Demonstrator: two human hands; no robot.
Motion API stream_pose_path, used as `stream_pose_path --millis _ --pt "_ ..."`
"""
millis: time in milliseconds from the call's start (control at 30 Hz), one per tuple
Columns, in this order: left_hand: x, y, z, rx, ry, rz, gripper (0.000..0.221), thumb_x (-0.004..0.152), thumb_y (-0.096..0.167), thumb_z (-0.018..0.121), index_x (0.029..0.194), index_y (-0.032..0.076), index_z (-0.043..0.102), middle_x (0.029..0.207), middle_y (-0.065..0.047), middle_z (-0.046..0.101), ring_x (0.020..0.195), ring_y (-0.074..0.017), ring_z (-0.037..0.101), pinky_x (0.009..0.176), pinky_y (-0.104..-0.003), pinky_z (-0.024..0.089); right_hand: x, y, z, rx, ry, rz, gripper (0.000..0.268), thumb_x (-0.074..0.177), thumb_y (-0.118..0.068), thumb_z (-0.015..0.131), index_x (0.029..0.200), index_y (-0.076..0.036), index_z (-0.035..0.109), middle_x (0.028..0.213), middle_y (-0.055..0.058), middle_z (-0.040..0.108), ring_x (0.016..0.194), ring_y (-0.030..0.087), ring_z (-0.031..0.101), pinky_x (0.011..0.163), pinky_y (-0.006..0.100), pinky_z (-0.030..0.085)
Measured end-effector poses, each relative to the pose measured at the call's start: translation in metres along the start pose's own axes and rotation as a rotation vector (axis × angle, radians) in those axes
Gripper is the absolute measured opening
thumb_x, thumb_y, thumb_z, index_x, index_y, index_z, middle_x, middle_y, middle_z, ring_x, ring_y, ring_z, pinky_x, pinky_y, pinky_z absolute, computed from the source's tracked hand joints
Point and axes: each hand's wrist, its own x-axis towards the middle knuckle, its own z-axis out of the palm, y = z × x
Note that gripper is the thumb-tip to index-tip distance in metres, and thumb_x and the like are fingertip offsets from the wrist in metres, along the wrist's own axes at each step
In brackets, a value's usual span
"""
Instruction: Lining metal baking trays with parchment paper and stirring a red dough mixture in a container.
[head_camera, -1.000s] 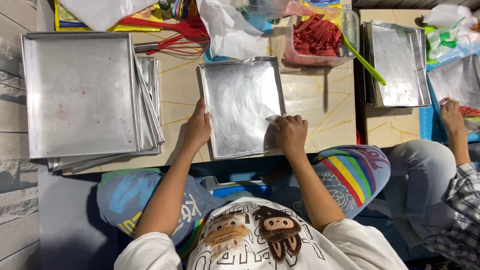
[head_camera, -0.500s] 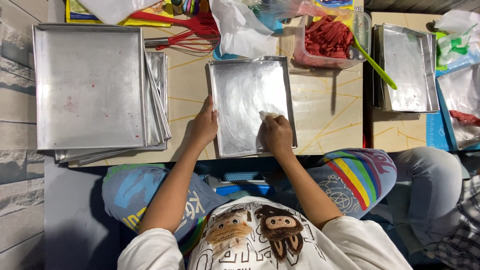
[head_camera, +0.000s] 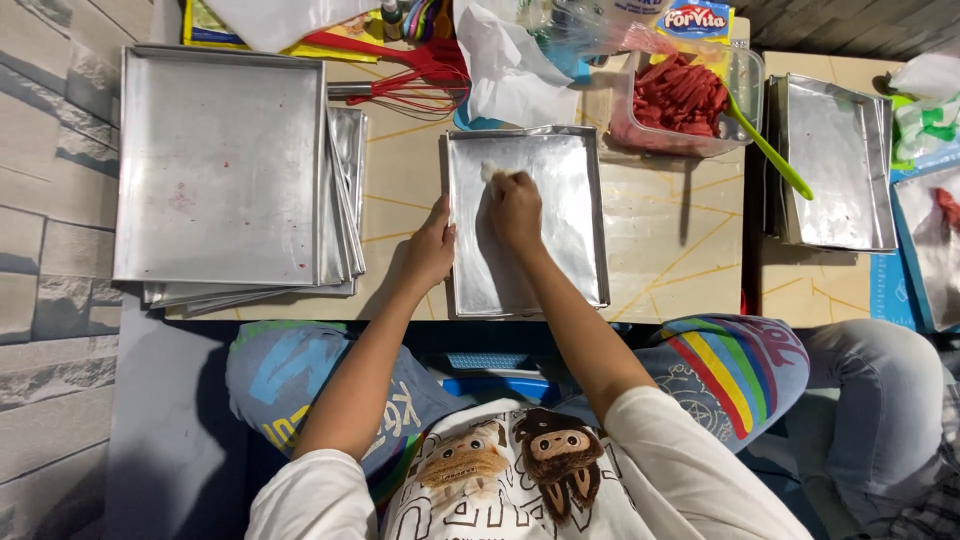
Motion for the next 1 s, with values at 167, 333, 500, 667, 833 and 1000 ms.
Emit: stream_pose_path --millis 167,333,500,667,833,1000 --pt "-0.008 0.009 -0.01 -0.049 -0.02 -0.044 0.053 0.104 0.023 0.039 0.157 0.021 0.036 0.133 -0.022 0.064 0.06 -0.0319 0.073 0.062 -0.041 0.063 0.052 -0.01 0.019 -0.038 0.057 -0.013 0.019 0.089 -0.006 0.066 0.099 -0.012 0.081 0.092 0.01 0.069 0.086 0.03 0.072 0.075 0.038 0.06" --pt "-0.002 0.004 -0.008 -0.088 -0.028 -0.062 0.051 0.104 0.02 0.042 0.155 0.019 0.041 0.114 -0.024 0.071 0.053 -0.0292 0.071 0.048 -0.037 0.06 0.061 -0.021 0.03 0.066 -0.04 -0.188 0.019 0.088 -0.008 0.067 0.096 -0.02 0.081 0.094 0.006 0.068 0.091 0.031 0.071 0.079 0.04 0.06" --pt "0.003 -0.005 -0.001 -0.124 -0.013 -0.055 0.049 0.104 0.021 0.044 0.153 0.019 0.044 0.102 -0.025 0.073 0.049 -0.0288 0.069 0.041 -0.035 0.058 0.037 -0.012 0.032 0.15 -0.197 -0.226 0.024 0.088 -0.009 0.066 0.098 -0.024 0.081 0.096 0.004 0.068 0.095 0.029 0.071 0.082 0.04 0.06" --pt "0.004 -0.005 0.002 -0.175 0.02 -0.023 0.048 0.107 0.021 0.038 0.155 0.016 0.041 0.112 -0.03 0.069 0.056 -0.0325 0.072 0.041 -0.033 0.06 -0.008 -0.017 -0.009 0.209 -0.309 -0.305 0.023 0.093 -0.007 0.063 0.098 -0.019 0.082 0.097 0.006 0.071 0.095 0.027 0.072 0.083 0.036 0.059" --pt "0.019 -0.023 0.015 -0.086 0.041 0.012 0.049 0.107 0.02 0.037 0.156 0.013 0.037 0.131 -0.029 0.06 0.09 -0.0408 0.067 0.072 -0.046 0.058 -0.059 -0.03 -0.064 0.228 -0.475 -0.374 0.024 0.096 -0.01 0.06 0.104 -0.018 0.081 0.105 0.008 0.073 0.103 0.026 0.071 0.088 0.034 0.058" --pt "0.001 0.0 0.008 0.022 0.031 0.018 0.052 0.107 0.021 0.034 0.159 0.013 0.032 0.159 -0.017 0.039 0.132 -0.0448 0.052 0.11 -0.058 0.043 -0.089 -0.047 -0.102 0.337 -0.585 -0.444 0.024 0.096 -0.007 0.06 0.104 -0.011 0.082 0.102 0.014 0.074 0.1 0.031 0.072 0.09 0.036 0.058"
